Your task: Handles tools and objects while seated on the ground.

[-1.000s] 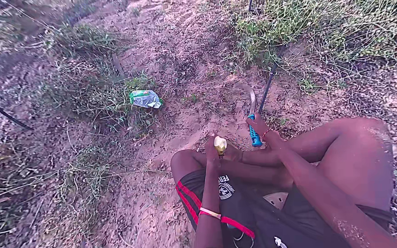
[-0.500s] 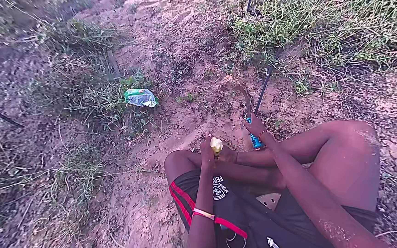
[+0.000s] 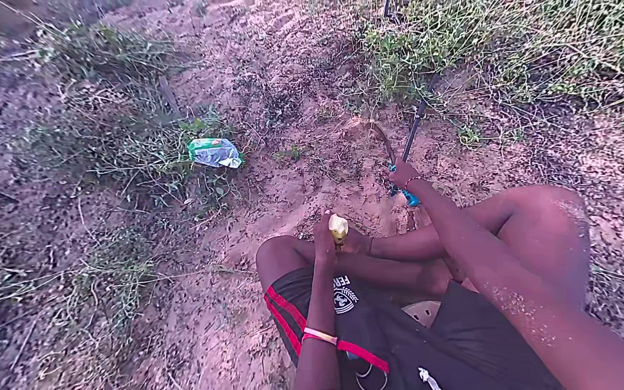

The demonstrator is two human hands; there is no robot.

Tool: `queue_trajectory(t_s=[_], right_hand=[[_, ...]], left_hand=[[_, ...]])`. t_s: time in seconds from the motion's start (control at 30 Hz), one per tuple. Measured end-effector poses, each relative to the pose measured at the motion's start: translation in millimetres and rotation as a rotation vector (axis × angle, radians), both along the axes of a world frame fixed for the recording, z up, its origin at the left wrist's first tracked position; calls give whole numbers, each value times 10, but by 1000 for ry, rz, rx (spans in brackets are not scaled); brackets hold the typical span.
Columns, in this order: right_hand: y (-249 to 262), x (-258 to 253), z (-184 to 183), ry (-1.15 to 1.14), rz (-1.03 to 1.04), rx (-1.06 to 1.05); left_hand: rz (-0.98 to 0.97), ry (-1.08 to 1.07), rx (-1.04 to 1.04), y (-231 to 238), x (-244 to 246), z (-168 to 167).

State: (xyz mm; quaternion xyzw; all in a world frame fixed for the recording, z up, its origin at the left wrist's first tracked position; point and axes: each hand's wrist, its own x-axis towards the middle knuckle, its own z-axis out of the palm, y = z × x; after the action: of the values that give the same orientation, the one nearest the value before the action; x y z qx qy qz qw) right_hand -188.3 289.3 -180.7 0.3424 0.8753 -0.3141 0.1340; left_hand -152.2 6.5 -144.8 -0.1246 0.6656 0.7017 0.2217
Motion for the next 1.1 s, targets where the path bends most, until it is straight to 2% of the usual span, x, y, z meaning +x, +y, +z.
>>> queue_trajectory(t_s=[0.03, 0.17, 0.27, 0.37, 0.5, 0.57, 0.63, 0.73, 0.8, 0.9, 0.97, 1.03, 1.1], right_hand=[[-56, 77, 18, -9, -14, -21], [-482, 490, 525, -137, 27, -46], [-559, 721, 762, -182, 93, -43], [-451, 744, 862, -39, 42, -60], [-512, 623, 862, 188, -170, -58], [-628, 501, 785, 186, -210, -74], [-758, 430, 680, 78, -80, -59], [-1001, 429, 587, -76, 230, 9], [-1143, 487, 639, -58, 268, -19], [-1164, 475, 738, 145, 240, 28], [-1084, 435, 780, 420, 194, 138], [-908, 360, 798, 667, 144, 245], [-576, 176, 686, 732, 109, 293]], left_hand=[[2, 6, 2, -6, -1, -2], [11, -1, -8, 10, -38, 11], [-4, -10, -15, 67, -43, 16], [-59, 16, -15, 35, -23, -18], [-38, 15, -25, 38, -24, 26], [-31, -1, -38, 47, -19, 52], [-38, 1, -55, 47, 1, 36], [-25, 27, -16, 22, -39, 21], [6, 11, 0, 24, -32, 3], [14, 1, 12, 12, -21, -23], [8, 8, 21, -6, -42, -14], [11, 3, 21, 23, -54, -6], [7, -5, 15, 49, -71, -1]])
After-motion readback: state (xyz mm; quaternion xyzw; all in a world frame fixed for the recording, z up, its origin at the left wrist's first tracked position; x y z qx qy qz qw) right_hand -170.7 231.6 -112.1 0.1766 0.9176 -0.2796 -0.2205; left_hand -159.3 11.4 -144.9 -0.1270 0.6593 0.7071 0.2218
